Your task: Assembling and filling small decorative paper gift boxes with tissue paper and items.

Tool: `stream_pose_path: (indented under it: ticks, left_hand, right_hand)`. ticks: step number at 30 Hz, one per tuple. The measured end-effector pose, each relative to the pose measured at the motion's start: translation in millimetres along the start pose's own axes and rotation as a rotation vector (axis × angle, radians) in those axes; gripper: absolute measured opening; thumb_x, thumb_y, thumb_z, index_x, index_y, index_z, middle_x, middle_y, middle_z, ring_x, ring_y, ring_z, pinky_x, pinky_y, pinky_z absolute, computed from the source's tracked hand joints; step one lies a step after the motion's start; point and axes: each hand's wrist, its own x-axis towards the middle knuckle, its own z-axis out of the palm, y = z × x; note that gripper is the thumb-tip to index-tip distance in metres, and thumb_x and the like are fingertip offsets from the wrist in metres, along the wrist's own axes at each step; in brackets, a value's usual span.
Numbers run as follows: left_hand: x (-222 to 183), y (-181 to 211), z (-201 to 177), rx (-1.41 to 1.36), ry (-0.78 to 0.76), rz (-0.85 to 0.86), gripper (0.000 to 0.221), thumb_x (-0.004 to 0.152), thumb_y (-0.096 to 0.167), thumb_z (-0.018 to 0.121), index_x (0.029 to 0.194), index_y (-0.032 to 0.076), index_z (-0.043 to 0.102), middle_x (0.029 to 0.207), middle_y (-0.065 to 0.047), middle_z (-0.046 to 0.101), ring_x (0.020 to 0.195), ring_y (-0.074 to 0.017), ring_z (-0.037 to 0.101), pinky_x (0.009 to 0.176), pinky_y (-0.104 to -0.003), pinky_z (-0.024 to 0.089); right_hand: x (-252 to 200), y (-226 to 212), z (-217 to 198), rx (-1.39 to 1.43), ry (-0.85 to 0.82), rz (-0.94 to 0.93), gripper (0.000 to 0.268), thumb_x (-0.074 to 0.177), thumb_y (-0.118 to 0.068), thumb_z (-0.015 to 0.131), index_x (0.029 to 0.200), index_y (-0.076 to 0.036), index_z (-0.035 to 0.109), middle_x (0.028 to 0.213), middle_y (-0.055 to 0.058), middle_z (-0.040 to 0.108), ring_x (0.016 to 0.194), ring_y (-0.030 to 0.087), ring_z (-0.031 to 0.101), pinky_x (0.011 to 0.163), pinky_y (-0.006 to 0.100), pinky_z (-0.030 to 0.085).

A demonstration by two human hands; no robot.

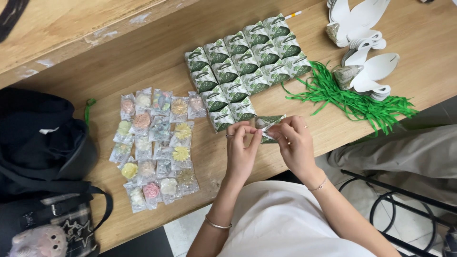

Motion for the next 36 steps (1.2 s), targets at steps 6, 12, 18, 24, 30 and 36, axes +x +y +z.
stream_pose_path:
  ticks: [6, 12, 18, 24, 30, 36]
  left_hand:
    - [-5, -5, 3, 0.104, 0.025, 0.106, 0.011, 0.092, 0.012, 0.073, 0.097, 0.004, 0.068, 0.122, -0.016, 0.059, 0.115, -0.0310, 0.060, 0.097, -0.041, 0.049]
    - [-6, 0, 4, 0.125, 0.035, 0.142, 0.011, 0.091, 0.012, 0.074, 0.095, 0.004, 0.068, 0.121, -0.018, 0.058, 0.117, -0.0324, 0.059, 0.098, -0.042, 0.048]
    - [-2, 24, 1, 0.245, 0.034, 0.004, 0.011, 0.087, 0.014, 0.076, 0.090, 0.006, 0.068, 0.123, -0.016, 0.058, 0.116, -0.0321, 0.060, 0.094, -0.042, 0.049]
    - [-2, -49, 17, 0.209, 0.009, 0.129, 0.016, 0.087, 0.017, 0.079, 0.089, 0.006, 0.067, 0.119, -0.015, 0.059, 0.118, -0.0312, 0.061, 0.097, -0.043, 0.051]
    - [-5, -41, 16, -0.594, -0.241, -0.698, 0.057, 0.091, 0.027, 0.065, 0.141, 0.014, 0.043, 0.120, -0.009, 0.062, 0.102, -0.0155, 0.063, 0.080, -0.031, 0.059]
    - [-30, -79, 27, -0.360, -0.189, -0.470, 0.055, 0.096, 0.023, 0.064, 0.144, 0.003, 0.046, 0.114, -0.013, 0.068, 0.096, -0.0160, 0.070, 0.075, -0.030, 0.059]
  right_hand:
    - [0, -2, -3, -0.031, -0.016, -0.035, 0.015, 0.081, -0.001, 0.077, 0.095, -0.007, 0.075, 0.090, 0.010, 0.058, 0.090, 0.029, 0.057, 0.078, 0.041, 0.048]
    - [-1, 1, -5, -0.005, -0.037, -0.001, 0.010, 0.083, -0.003, 0.078, 0.093, -0.006, 0.074, 0.091, 0.010, 0.060, 0.090, 0.029, 0.056, 0.078, 0.040, 0.047]
    - [-2, 6, -7, 0.033, -0.015, -0.005, 0.011, 0.082, -0.003, 0.079, 0.092, -0.006, 0.073, 0.092, 0.009, 0.061, 0.091, 0.028, 0.057, 0.079, 0.040, 0.048]
    - [1, 13, -15, 0.212, -0.080, 0.102, 0.009, 0.085, -0.003, 0.078, 0.092, -0.004, 0.072, 0.097, 0.005, 0.067, 0.093, 0.021, 0.058, 0.067, 0.030, 0.049]
    - [-10, 36, -14, 0.460, -0.209, 0.336, 0.007, 0.088, -0.005, 0.077, 0.093, -0.005, 0.071, 0.099, 0.004, 0.065, 0.083, 0.018, 0.058, 0.062, 0.027, 0.046]
    - [-1, 39, -18, 0.263, -0.488, -0.084, 0.013, 0.080, -0.002, 0.079, 0.092, -0.006, 0.077, 0.091, 0.007, 0.065, 0.084, 0.023, 0.062, 0.073, 0.033, 0.052]
